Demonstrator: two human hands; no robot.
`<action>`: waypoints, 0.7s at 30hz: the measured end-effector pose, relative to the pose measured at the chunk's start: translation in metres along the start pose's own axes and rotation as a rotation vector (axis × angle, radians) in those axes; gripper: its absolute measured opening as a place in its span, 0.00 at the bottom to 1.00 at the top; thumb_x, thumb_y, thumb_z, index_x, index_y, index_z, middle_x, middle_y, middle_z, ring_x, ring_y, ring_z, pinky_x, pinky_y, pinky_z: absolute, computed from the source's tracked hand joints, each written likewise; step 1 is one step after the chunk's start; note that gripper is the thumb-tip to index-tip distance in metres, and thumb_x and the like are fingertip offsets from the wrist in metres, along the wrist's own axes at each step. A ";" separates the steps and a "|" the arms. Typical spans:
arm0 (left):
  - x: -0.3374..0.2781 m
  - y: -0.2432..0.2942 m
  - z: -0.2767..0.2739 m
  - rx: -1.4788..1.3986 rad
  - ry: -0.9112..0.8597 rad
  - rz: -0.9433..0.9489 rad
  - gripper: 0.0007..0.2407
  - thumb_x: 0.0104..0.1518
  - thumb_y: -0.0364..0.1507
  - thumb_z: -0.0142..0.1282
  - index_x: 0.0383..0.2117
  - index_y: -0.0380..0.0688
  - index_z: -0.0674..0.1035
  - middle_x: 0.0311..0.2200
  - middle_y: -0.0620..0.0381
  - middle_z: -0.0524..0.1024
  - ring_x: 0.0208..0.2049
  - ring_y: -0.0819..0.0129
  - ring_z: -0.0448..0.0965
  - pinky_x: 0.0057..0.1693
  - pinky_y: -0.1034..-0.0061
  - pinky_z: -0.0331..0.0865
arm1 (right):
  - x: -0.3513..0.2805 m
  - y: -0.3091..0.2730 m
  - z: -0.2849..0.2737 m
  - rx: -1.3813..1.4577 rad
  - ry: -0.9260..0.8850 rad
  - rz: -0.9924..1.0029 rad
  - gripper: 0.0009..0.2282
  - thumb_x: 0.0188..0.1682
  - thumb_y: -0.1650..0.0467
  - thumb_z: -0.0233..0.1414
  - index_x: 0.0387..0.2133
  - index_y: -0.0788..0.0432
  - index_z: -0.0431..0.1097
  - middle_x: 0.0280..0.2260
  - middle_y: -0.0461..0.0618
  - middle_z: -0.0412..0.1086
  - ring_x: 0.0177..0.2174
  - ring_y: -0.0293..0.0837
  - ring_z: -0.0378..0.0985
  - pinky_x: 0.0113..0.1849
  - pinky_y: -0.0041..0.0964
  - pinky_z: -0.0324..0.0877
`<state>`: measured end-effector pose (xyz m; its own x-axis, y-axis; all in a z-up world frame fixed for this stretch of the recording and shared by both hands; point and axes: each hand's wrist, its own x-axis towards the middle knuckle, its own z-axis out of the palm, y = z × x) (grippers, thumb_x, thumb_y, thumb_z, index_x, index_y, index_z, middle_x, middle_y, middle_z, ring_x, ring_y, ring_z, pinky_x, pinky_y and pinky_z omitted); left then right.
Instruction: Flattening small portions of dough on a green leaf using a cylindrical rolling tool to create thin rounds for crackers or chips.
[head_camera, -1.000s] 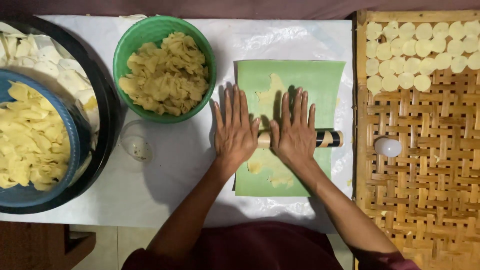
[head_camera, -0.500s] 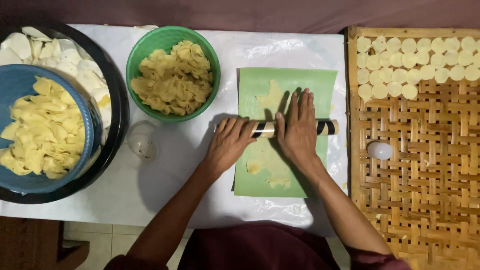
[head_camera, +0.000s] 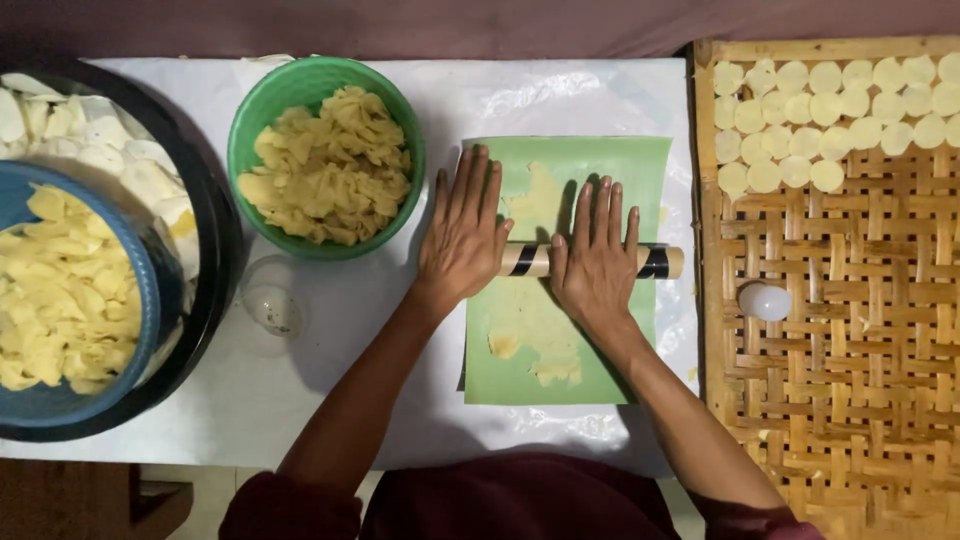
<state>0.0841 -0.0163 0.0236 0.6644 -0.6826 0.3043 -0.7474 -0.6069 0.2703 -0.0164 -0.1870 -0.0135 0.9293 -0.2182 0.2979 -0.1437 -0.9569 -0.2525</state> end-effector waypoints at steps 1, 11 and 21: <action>-0.006 0.006 0.001 -0.011 -0.018 -0.004 0.24 0.69 0.30 0.44 0.67 0.25 0.60 0.69 0.28 0.53 0.72 0.38 0.49 0.71 0.46 0.44 | -0.009 0.001 0.001 0.000 -0.019 0.010 0.28 0.62 0.59 0.32 0.70 0.65 0.47 0.69 0.69 0.45 0.69 0.62 0.43 0.64 0.63 0.37; -0.086 0.045 0.016 0.163 0.021 -0.065 0.24 0.69 0.36 0.39 0.66 0.30 0.64 0.68 0.37 0.61 0.70 0.49 0.59 0.69 0.45 0.51 | -0.093 -0.009 -0.011 0.046 -0.042 -0.017 0.26 0.62 0.62 0.34 0.69 0.68 0.50 0.69 0.66 0.48 0.68 0.62 0.47 0.64 0.58 0.41; -0.074 0.037 0.015 0.127 0.040 -0.095 0.25 0.70 0.39 0.42 0.65 0.30 0.66 0.66 0.38 0.64 0.69 0.49 0.61 0.70 0.45 0.50 | -0.069 -0.012 -0.019 0.117 -0.051 -0.035 0.25 0.63 0.64 0.38 0.70 0.63 0.49 0.70 0.62 0.49 0.68 0.58 0.46 0.65 0.53 0.40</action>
<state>0.0076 0.0058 -0.0024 0.7296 -0.6043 0.3201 -0.6734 -0.7164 0.1825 -0.0856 -0.1644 -0.0141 0.9497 -0.1717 0.2620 -0.0726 -0.9343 -0.3491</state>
